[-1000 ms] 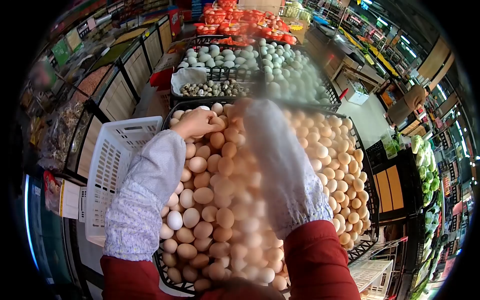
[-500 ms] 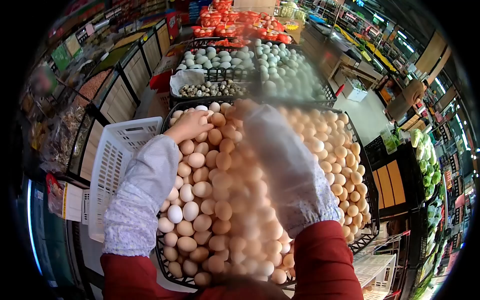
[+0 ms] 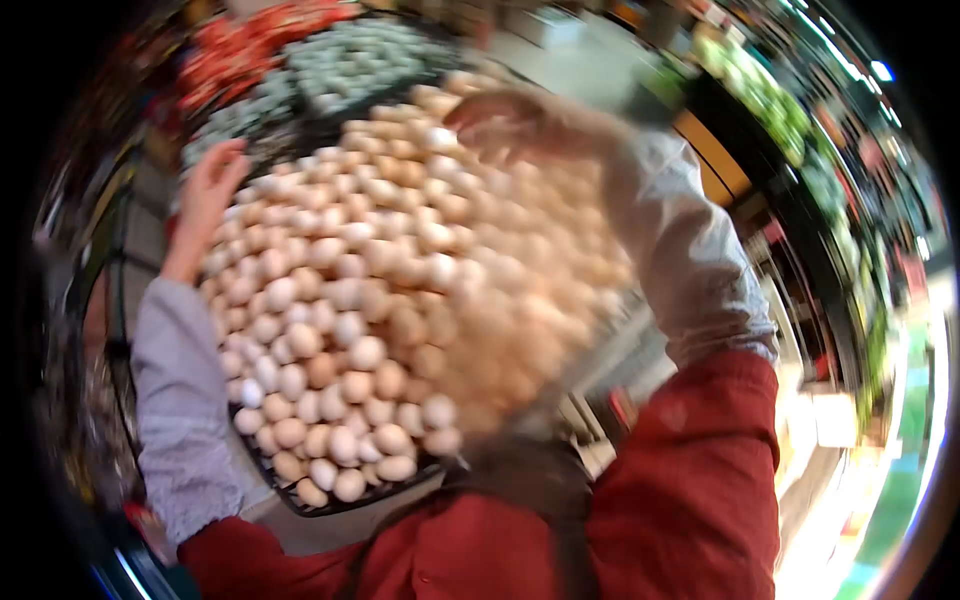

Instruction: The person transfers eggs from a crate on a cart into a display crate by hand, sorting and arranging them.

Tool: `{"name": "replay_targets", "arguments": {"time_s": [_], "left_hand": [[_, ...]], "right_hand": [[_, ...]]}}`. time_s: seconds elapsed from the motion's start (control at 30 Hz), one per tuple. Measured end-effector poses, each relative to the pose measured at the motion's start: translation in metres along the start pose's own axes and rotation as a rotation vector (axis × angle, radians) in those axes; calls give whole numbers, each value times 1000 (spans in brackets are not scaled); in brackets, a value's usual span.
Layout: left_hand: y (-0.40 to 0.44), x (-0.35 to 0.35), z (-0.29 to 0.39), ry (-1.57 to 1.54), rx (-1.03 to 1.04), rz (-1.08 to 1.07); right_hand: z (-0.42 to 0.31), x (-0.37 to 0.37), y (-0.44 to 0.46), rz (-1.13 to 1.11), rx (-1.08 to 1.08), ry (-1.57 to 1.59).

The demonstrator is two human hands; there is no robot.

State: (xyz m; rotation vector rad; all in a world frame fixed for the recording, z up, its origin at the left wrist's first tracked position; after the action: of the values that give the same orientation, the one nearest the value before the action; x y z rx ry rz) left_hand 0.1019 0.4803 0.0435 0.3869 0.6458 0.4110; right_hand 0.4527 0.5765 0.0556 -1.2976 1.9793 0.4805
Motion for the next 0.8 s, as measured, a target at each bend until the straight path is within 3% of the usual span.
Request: {"name": "replay_targets", "arguments": {"time_s": [0.07, 0.2, 0.33, 0.43, 0.57, 0.7, 0.8], "left_hand": [[17, 48, 57, -55, 149, -91], [12, 175, 183, -311, 150, -356], [-20, 310, 288, -432, 140, -621], [-65, 417, 363, -545, 175, -898], [-133, 552, 437, -444, 187, -1187], [-212, 668, 479, -399, 222, -1447], [-274, 740, 481, -354, 233, -1594]], "right_hand": [[35, -37, -96, 190, 133, 44], [142, -82, -308, 502, 447, 188], [269, -40, -507, 580, 859, 271], [366, 46, -605, 319, 1081, 170], [441, 176, -660, -160, 1002, -128], [418, 224, -659, -424, 990, -273], [413, 244, -656, -492, 956, -303]]}}
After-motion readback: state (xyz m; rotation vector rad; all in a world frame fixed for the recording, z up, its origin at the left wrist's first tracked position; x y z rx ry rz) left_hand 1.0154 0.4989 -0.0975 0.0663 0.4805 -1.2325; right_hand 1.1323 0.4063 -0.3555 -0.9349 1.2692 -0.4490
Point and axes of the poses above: each hand's wrist, its own y-axis towards the middle knuckle, its own x-axis out of the palm, z = x × y, the point moved 10 cm from there along y, towards the middle knuckle, and after that the axes turned 10 degrees about -y, right-handed, at the moved point
